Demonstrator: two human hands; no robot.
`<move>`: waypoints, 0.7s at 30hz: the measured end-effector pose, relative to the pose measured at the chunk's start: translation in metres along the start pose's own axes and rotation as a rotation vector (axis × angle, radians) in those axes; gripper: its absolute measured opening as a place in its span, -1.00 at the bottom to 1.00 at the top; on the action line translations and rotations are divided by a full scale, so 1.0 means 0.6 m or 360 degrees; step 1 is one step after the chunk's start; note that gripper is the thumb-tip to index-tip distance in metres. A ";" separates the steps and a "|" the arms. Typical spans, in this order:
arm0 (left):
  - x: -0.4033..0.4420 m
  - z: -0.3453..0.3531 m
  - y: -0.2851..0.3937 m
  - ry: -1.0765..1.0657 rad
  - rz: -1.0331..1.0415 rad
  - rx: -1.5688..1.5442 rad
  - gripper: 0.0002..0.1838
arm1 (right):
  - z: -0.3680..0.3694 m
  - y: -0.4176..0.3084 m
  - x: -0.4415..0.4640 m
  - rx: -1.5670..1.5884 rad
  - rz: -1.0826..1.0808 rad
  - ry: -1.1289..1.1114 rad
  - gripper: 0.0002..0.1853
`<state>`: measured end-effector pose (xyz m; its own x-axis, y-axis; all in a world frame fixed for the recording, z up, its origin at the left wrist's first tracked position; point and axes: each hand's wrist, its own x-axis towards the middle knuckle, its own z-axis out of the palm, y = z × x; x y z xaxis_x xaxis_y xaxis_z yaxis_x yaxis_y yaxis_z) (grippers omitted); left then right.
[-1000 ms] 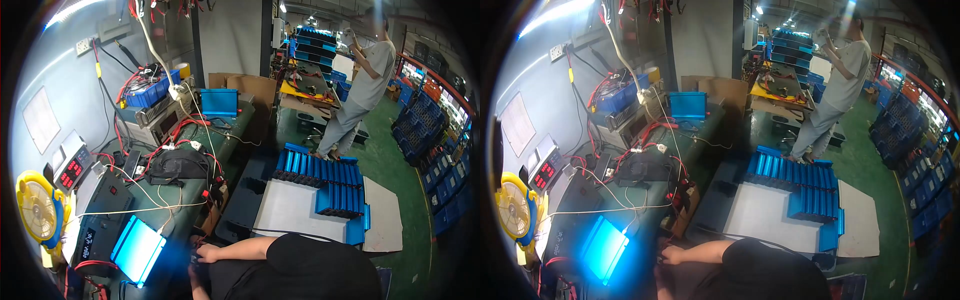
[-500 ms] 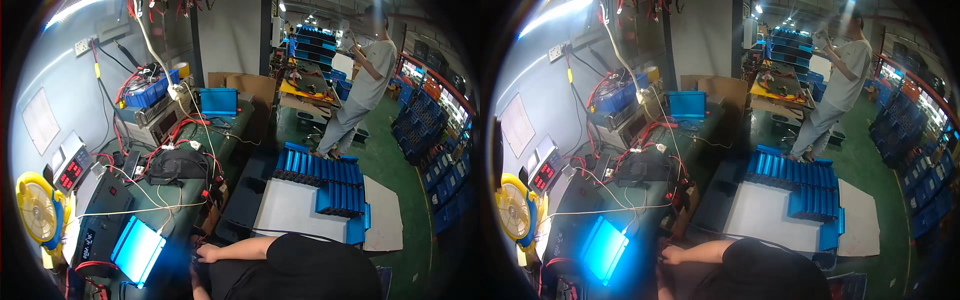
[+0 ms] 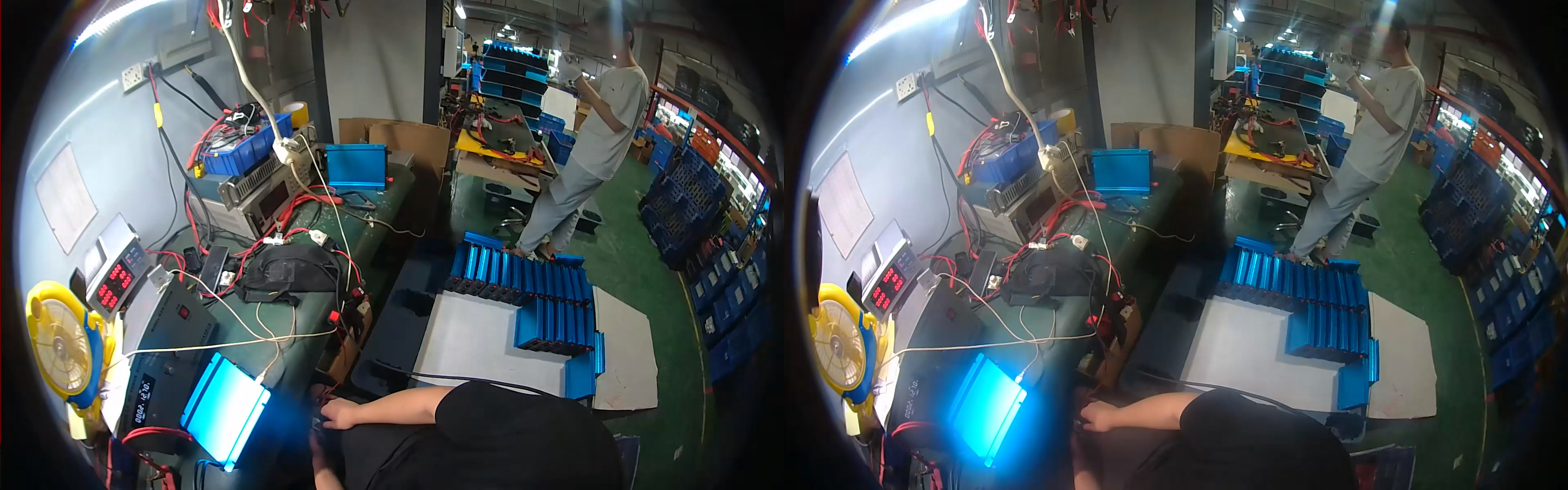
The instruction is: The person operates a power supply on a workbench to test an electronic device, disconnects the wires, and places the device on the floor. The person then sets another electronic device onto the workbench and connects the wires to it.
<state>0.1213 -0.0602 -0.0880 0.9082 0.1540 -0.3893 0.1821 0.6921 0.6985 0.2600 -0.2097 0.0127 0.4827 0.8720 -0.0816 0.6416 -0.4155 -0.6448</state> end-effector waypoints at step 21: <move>0.048 -0.068 -0.033 -0.0078 0.0348 0.0230 -0.58 | 0.018 0.017 0.007 -0.0005 -0.0072 0.0107 -0.65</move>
<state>0.1288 -0.0406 -0.1375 0.9484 0.2520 -0.1926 0.0284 0.5374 0.8428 0.2620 -0.2074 -0.0022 0.4919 0.8706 -0.0012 0.6655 -0.3770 -0.6442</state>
